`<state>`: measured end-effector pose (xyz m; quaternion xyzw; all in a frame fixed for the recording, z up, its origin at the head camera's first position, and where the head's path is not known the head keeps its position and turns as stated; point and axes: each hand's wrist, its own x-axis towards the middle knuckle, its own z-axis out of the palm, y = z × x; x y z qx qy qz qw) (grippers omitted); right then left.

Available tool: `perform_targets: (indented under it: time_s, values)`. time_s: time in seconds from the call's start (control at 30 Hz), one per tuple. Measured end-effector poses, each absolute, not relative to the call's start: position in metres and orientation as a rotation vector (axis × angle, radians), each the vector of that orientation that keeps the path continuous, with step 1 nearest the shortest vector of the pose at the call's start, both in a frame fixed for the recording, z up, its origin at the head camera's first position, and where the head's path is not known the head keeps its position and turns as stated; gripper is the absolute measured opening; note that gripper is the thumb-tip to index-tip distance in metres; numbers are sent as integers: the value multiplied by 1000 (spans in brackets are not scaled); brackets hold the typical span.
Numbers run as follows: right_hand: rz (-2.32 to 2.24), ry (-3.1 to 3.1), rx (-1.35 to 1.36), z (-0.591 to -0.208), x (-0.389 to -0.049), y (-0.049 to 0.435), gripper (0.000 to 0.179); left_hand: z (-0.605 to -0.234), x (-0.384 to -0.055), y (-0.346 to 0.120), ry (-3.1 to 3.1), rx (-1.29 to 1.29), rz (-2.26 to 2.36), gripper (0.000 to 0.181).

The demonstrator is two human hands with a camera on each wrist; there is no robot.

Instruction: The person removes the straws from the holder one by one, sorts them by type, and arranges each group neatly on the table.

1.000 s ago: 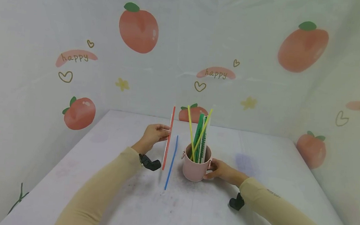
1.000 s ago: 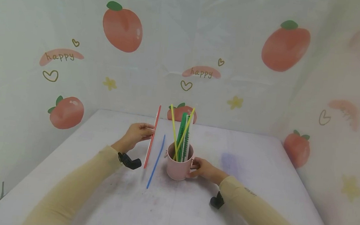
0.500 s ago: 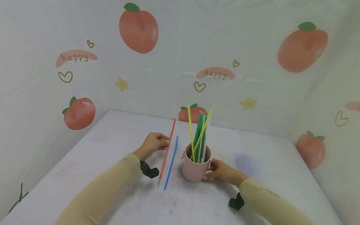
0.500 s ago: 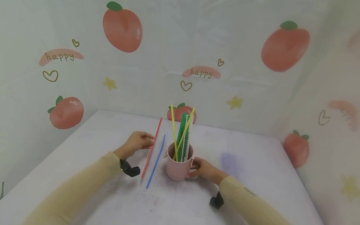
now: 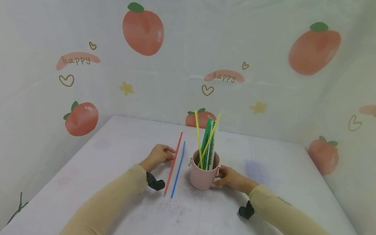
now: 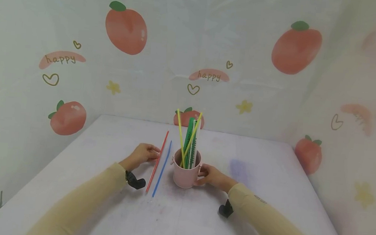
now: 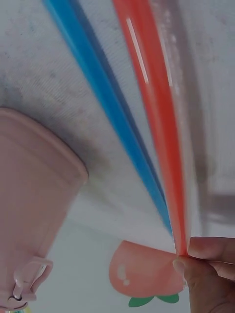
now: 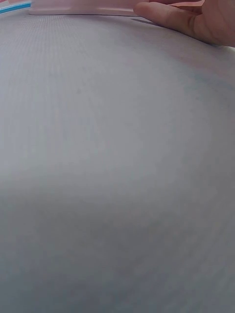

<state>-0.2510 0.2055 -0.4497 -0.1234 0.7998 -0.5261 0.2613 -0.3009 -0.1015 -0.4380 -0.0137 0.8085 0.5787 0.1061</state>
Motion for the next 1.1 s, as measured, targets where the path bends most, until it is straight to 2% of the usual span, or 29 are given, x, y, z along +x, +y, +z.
perform_targets:
  time_s: [0.53, 1.1]
  values:
    - [-1392, 2188, -278, -450, -250, 204, 70, -450, -295, -103, 2304, -88, 1670, 24]
    - [-1408, 2177, -301, -449, -251, 206, 69, -447, -293, -97, 2420, -83, 1552, 17]
